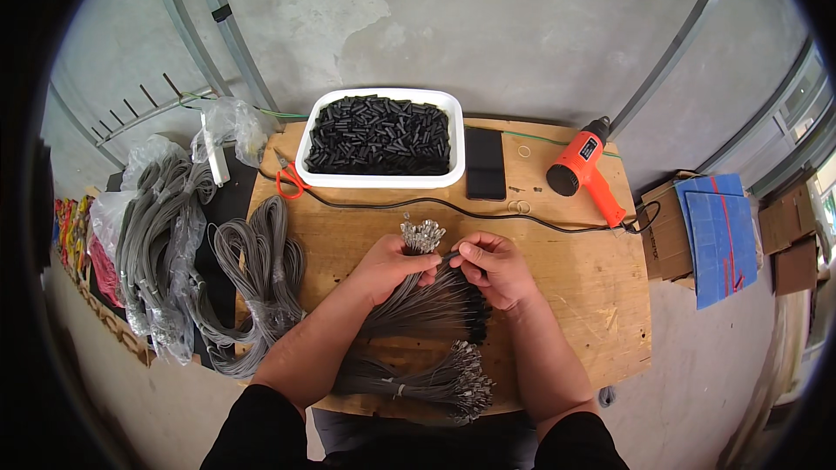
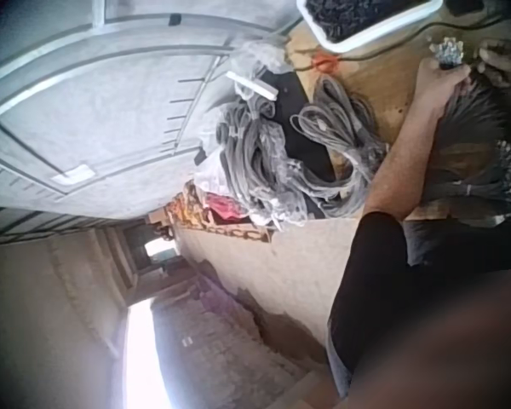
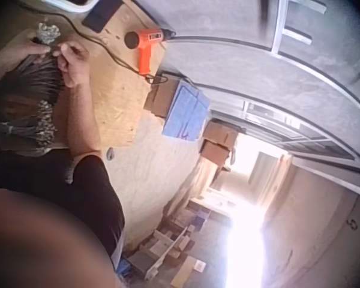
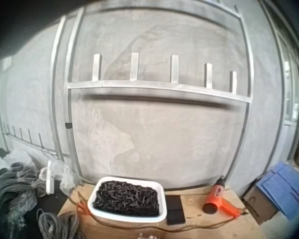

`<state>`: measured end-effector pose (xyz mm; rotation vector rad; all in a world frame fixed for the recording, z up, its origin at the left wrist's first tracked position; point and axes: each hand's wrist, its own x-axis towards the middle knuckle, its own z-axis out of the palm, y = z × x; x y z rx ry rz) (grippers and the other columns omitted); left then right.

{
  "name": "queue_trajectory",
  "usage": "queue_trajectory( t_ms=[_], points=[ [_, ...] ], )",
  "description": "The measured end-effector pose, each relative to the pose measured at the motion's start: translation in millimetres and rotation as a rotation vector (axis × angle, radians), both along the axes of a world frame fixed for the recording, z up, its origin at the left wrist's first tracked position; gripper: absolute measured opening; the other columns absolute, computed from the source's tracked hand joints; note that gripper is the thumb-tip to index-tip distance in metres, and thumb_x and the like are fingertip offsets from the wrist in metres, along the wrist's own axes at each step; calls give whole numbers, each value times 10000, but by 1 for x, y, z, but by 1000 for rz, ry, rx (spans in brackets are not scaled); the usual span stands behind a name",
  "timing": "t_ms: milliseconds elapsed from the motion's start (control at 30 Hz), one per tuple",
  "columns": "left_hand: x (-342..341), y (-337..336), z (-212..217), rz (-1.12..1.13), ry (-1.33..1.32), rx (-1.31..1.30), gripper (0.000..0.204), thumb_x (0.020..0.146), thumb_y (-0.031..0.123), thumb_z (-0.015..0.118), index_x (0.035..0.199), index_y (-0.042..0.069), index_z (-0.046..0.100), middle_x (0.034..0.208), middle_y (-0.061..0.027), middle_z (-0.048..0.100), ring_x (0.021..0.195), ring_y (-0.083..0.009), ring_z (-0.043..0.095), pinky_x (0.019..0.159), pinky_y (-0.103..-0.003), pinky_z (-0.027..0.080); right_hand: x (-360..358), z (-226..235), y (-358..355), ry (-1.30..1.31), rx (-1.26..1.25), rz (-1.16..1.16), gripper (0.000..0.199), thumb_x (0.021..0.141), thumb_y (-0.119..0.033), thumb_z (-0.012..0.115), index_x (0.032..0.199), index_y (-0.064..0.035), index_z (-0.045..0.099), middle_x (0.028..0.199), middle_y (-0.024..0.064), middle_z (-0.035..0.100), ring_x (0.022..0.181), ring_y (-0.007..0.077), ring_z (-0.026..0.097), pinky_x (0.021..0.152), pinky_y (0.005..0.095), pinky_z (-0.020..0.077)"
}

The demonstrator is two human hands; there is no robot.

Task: Fitting small black plastic sleeves onto the terminal ends of electrical wires.

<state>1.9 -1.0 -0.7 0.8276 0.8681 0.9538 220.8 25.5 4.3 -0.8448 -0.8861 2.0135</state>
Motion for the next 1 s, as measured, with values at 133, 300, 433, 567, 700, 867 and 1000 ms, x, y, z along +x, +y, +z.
queue_trajectory(
  t_ms=[133, 300, 433, 567, 700, 867, 1000],
  points=[
    [0, 0, -2, -3, 22, 14, 139, 892, 94, 727, 870, -34, 677, 752, -62, 655, 646, -134, 596, 586, -275, 475, 0, -1, -1, 5, 32, 2, 130, 939, -121, 685, 994, -7, 653, 830, 89, 702, 545, 65, 456, 489, 183, 367],
    [0, 1, -2, -24, 40, 43, 154, 893, 108, 736, 857, -30, 679, 750, -63, 660, 645, -133, 592, 589, -273, 472, 0, -3, 0, -35, 55, 2, 130, 936, -122, 693, 988, -9, 656, 835, 98, 708, 546, 63, 457, 489, 186, 371],
    [-1, 1, -3, -39, 99, 88, 153, 889, 121, 746, 865, -20, 692, 752, -39, 660, 647, -112, 584, 597, -266, 473, 2, 2, 1, -38, 19, -9, 124, 930, -121, 701, 976, -12, 664, 799, 75, 690, 541, 58, 447, 481, 188, 344],
    [2, 0, -10, 34, 268, 195, 162, 880, 123, 762, 960, -15, 730, 772, -16, 670, 669, -81, 587, 616, -251, 477, 1, 4, 1, -149, 90, -228, 116, 910, -114, 735, 963, -20, 691, 741, -3, 640, 547, 30, 448, 486, 183, 315],
    [0, 0, -8, 0, 243, 146, 197, 865, 112, 775, 1021, -2, 740, 775, -12, 677, 678, -73, 594, 623, -244, 481, -5, 6, -4, -285, 256, -155, 143, 913, -60, 714, 1035, 13, 696, 858, 29, 686, 694, 58, 569, 624, 205, 457],
    [-1, 1, -1, -88, 323, 196, 143, 836, 24, 769, 968, -11, 725, 804, -15, 681, 704, -86, 607, 639, -240, 488, -11, 1, -7, -329, 328, -81, 112, 917, -31, 701, 1011, 29, 696, 943, 39, 701, 837, 74, 615, 769, 233, 514],
    [0, -1, 0, -69, 339, 196, 135, 831, 16, 767, 951, -1, 708, 800, -14, 672, 703, -89, 603, 631, -241, 483, -8, 2, -6, -333, 362, -46, 75, 916, -31, 702, 965, 24, 688, 900, 19, 690, 812, 64, 600, 739, 230, 507]
  ],
)
